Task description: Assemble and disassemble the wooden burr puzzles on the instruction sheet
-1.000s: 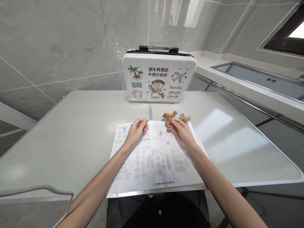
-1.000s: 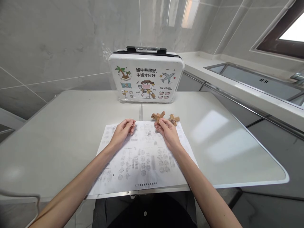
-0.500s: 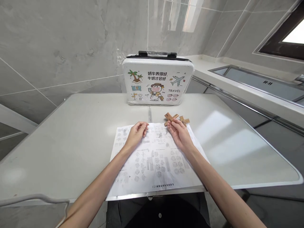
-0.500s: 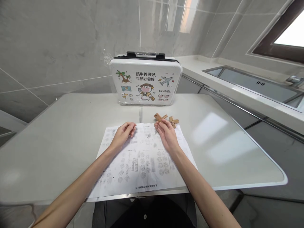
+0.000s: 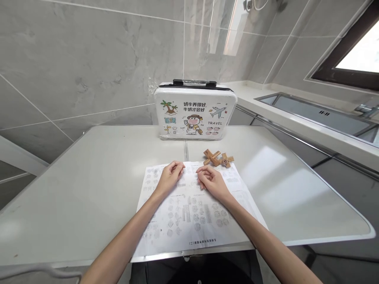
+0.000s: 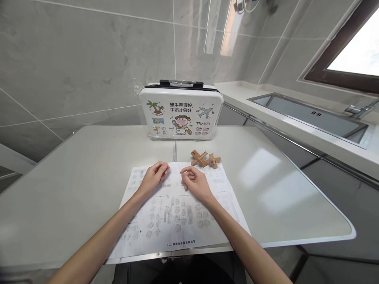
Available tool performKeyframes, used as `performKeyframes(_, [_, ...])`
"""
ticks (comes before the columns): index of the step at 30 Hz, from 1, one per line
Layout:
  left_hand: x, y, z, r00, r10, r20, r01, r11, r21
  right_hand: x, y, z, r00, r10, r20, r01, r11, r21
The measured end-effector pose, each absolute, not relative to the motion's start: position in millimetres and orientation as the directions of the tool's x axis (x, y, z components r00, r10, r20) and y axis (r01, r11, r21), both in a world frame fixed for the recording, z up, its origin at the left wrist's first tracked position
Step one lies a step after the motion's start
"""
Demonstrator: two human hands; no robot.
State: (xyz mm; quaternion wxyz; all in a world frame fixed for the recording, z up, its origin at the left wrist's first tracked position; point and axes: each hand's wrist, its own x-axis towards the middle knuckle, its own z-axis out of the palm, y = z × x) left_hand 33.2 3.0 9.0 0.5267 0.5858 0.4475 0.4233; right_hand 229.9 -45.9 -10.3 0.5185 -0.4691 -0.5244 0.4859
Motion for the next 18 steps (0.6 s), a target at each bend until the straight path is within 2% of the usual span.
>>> performKeyframes(12, [32.6,-4.4,8.3,0.314,0.948,0.053,0.318,-0.158,0.935,225.1,-43.5,-13.2,-0.058,0.996,0.061,0.072,0.065,-0.995])
performKeyframes(18, [31.1,-3.8,4.3,0.369,0.929,0.036,0.364,-0.180,0.914,225.2,-43.5,-13.4,-0.062,0.996,0.060,0.091,0.066,-0.994])
